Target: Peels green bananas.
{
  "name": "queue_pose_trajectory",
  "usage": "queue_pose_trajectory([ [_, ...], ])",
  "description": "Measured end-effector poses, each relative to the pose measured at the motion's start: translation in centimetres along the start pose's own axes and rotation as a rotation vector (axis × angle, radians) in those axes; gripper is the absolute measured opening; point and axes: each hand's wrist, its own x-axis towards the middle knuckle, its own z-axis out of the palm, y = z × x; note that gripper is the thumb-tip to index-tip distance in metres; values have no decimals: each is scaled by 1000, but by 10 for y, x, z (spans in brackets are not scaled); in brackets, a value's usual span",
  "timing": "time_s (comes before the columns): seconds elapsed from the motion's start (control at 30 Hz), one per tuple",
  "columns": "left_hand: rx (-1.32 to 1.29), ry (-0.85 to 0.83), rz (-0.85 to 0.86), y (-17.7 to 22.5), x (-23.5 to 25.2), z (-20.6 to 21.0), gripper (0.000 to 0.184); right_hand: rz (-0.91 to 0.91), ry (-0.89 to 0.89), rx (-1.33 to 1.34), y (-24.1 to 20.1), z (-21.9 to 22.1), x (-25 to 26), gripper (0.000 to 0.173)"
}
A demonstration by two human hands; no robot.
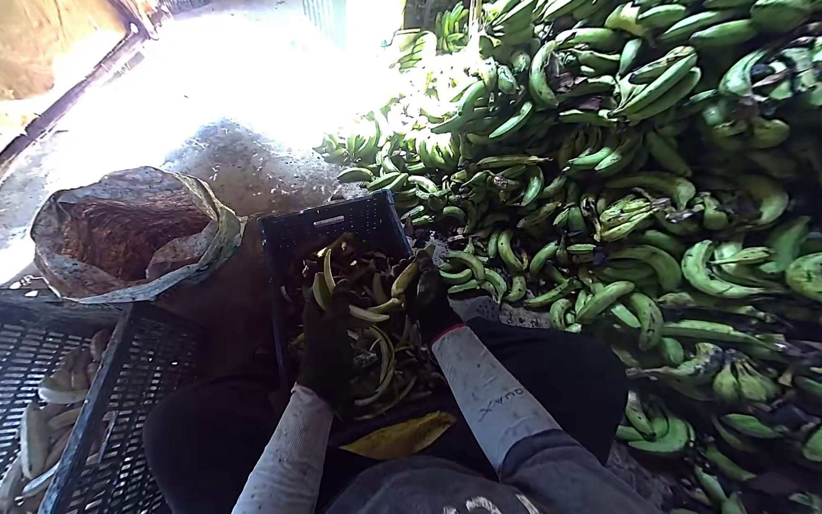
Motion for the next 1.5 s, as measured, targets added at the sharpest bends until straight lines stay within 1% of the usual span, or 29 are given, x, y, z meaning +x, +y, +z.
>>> queue_pose_trajectory([
  [0.07, 72, 2, 122, 14, -10, -1, 35, -43, 220, -251, -22, -12, 0, 47],
  [0.1, 88, -5, 165, 23, -12, -2, 35, -69, 313, -297, -36, -19, 6, 48],
  [0.13, 116, -12, 185, 31, -13, -1, 36, -114, 380, -288, -50, -26, 17, 45],
  [0.17, 153, -24, 179, 39, -11, 1, 39, -152, 400, -297, -64, -29, 25, 46],
  [0.23, 357, -119, 125, 45, -1, 3, 53, -171, 326, -359, -90, -29, 29, 47],
  [0.27, 496, -181, 88, 42, 8, 0, 64, -160, 289, -341, -102, -25, 29, 42],
  [0.3, 652, -216, 48, 36, 18, -5, 74, -150, 257, -302, -113, -19, 29, 33],
  [0.37, 971, -206, 51, 17, 38, -18, 92, -145, 161, -202, -139, -11, 25, 27],
  [0.4, 1112, -211, 59, 4, 46, -29, 93, -155, 110, -174, -150, -11, 22, 28],
  [0.43, 1252, -242, 40, -12, 51, -43, 90, -167, 50, -164, -160, -13, 18, 32],
  [0.5, 1553, -410, -178, -44, 42, -72, 76, -166, -35, -78, -172, -22, 12, 36],
  [0.53, 1695, -487, -311, -55, 31, -79, 71, -156, -78, -3, -174, -26, 10, 33],
  [0.57, 1823, -536, -423, -66, 19, -82, 69, -149, -113, 62, -174, -28, 8, 26],
  [0.6, 1914, -569, -512, -76, 9, -84, 68, -142, -134, 112, -171, -28, 9, 22],
  [0.63, 1961, -577, -560, -87, 3, -88, 64, -142, -147, 151, -168, -26, 10, 23],
  [0.7, 1995, -593, -531, -105, -3, -94, 56, -155, -153, 189, -164, -19, 9, 25],
  [0.8, 2026, -636, -450, -113, -1, -94, 42, -157, -106, 178, -161, -2, 1, 23],
  [0.83, 2047, -651, -448, -111, 1, -91, 40, -163, -110, 160, -159, 0, 2, 22],
  [0.9, 2091, -688, -489, -103, 5, -85, 45, -192, -127, 145, -153, -1, 7, 23],
  [0.97, 2086, -646, -523, -90, 10, -79, 54, -205, -124, 152, -150, 0, 11, 26],
  [1.03, 1956, -555, -423, -75, 17, -74, 57, -214, -100, 153, -149, 3, 13, 26],
  [1.1, 1627, -461, -229, -54, 25, -66, 54, -249, -94, 140, -144, 11, 12, 31],
  [1.13, 1445, -392, -144, -40, 26, -56, 51, -277, -84, 95, -141, 16, 8, 38],
  [1.2, 1088, -224, -94, -15, 21, -36, 50, -341, -36, -60, -132, 27, -1, 49],
  [1.23, 947, -179, -66, -6, 18, -29, 52, -354, -30, -153, -128, 31, -10, 54],
  [1.3, 734, -180, 44, 6, 10, -19, 52, -324, -22, -321, -119, 37, -35, 59],
  [1.4, 530, -284, 224, 11, -4, -7, 45, -417, -59, -369, -106, 42, -42, 60],
  [1.43, 479, -315, 241, 10, -8, -2, 45, -463, -74, -356, -100, 44, -41, 59],
  [1.5, 364, -378, 219, 2, -13, 4, 44, -528, -94, -317, -90, 46, -41, 54],
])
